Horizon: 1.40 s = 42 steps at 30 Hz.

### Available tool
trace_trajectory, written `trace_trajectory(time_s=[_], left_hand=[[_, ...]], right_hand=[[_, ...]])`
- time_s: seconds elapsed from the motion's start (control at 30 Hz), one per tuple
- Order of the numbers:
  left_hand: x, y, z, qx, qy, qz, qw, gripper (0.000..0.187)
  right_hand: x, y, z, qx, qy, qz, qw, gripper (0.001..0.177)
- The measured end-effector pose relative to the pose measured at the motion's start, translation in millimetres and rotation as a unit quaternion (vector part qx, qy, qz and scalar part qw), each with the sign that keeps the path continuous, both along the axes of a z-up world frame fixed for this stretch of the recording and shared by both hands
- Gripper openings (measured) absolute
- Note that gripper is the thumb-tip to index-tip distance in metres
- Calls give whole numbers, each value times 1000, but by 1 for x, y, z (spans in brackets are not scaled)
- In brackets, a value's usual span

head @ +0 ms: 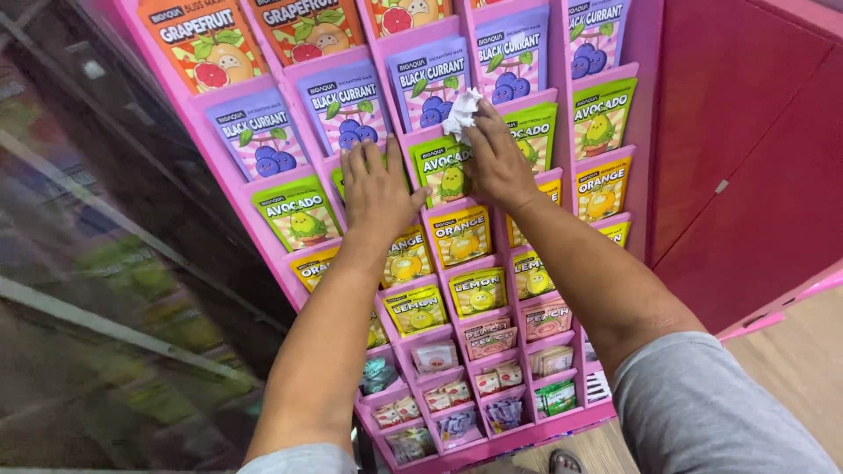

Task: Wiping down individual face mask packets on a display rack with a cloth to clean them

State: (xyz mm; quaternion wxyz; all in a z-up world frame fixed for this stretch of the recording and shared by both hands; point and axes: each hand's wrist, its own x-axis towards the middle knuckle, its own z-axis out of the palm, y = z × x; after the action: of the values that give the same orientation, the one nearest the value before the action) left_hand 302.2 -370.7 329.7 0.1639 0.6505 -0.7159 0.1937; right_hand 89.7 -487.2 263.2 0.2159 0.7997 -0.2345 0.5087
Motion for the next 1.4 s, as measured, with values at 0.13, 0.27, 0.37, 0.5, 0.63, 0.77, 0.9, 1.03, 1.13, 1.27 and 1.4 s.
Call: trace_trajectory(time_s=[0.13,0.27,0.37,0.5,0.63,0.77,0.9,1.03,1.13,1.27,1.4], left_hand=[[1,0,4,-15,-9,-11,1000,97],[2,-6,-3,-59,-60,12,996,100],[2,-6,-5,-107,-115,37,987,104],[0,-7,-5,-117,-115,43,986,105],[-1,-4,-5,-105,-116,34,987,105],[0,-5,-6,-126,-115,30,985,102],[2,-8,-9,-112,-120,44,986,103],[0,-6,-6,-128,-127,43,983,103],[-1,-7,-4,-106,-131,48,984,106],[0,-7,-6,-138,-108,28,984,104],[-2,6,14,8,-9,-27,1000,95]], right_hand=[[-1,-8,-6,-8,13,-15,1000,48],[-2,-1,-6,35,14,-8,999,44],[-2,2,-6,66,14,10,998,46],[-4,4,0,9,3,55,998,42],[-5,1,-6,27,18,21,999,54],[-5,2,-7,87,25,-5,996,69],[-4,3,-6,97,34,-19,995,73],[0,6,-10,112,39,-45,992,64],[6,16,-6,177,19,-63,982,54],[14,30,-6,88,-43,-3,995,39],[16,56,-14,101,-77,-42,991,34]])
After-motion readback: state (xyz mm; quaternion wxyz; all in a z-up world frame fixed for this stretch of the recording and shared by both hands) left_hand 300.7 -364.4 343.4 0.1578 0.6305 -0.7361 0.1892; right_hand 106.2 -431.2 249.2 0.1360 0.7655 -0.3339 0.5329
